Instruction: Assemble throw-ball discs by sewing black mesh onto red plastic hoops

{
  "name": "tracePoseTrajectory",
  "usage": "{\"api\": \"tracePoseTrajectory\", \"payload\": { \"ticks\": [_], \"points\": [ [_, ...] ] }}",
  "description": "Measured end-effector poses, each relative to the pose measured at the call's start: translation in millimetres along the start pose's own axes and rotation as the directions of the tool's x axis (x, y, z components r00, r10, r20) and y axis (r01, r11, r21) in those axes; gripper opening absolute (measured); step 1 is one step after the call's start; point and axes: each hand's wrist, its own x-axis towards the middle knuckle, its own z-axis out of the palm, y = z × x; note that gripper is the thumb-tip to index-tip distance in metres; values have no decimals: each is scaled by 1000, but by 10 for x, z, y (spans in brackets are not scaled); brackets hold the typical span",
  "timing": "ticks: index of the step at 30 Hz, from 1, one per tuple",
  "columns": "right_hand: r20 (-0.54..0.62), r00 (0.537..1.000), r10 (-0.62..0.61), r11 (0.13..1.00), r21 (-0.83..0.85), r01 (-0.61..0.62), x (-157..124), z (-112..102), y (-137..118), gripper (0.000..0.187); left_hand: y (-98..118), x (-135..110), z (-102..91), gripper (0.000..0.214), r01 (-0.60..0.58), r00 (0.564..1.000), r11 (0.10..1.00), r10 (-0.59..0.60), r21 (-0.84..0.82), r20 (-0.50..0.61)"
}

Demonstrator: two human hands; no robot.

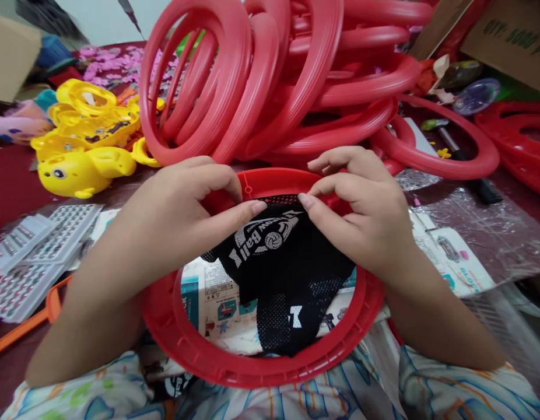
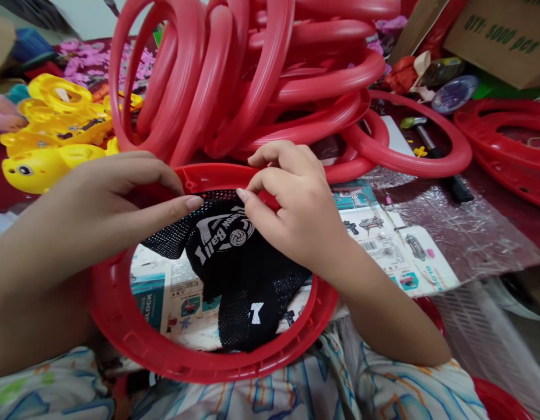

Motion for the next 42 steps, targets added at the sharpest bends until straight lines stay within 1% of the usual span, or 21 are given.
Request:
{"api": "tracePoseTrajectory", "payload": {
  "ticks": [4, 12, 17, 20, 24, 30, 32, 34, 36, 39, 42],
  "points": [
    [28, 1000, -2, 999, 44, 1, 9, 1, 11, 10, 2, 4, 10, 28, -20, 1000, 1000, 20, 9, 20],
    [48, 999, 11, 996, 84, -15, 21, -4, 33, 10, 0, 0, 14, 30, -48, 999, 999, 48, -7, -12],
    [79, 997, 22, 995, 92, -30, 20, -18, 61, 10, -12, 20, 32, 30, -26, 999, 1000, 25, -15, -20],
    [73, 997, 25, 995, 97, -32, 13, -24, 45, 10, -20, 12, 36, 31, -22, 999, 999, 21, -26, -40],
    [57, 998, 23, 996, 85, -28, 8, -11, 33, 10, -31, 6, 34, 31, -45, 998, 999, 44, -20, -50],
    [94, 996, 4, 998, 70, -11, 7, -3, 44, 10, 1, 16, 10, 29, -5, 999, 1000, 4, 8, 36],
    [82, 997, -8, 998, 64, 3, 5, -7, 39, 8, 13, 14, 3, 30, -22, 1000, 1000, 21, 13, 22],
    [43, 999, -25, 999, 47, 23, 0, -12, 34, 7, 17, 14, 2, 30, -34, 999, 999, 34, 16, 7],
    [9, 998, -63, 998, 25, 63, -7, -16, 35, 9, 13, 18, 5, 29, -35, 999, 999, 35, 19, 15],
    [42, 991, -130, 991, -7, 130, -18, -15, 50, 13, 2, 30, 18, 28, -35, 999, 999, 34, 11, 31],
    [76, 981, -180, 983, -16, 181, -19, -8, 54, 12, -2, 31, 24, 29, -36, 999, 999, 36, 5, 15]
  ]
}}
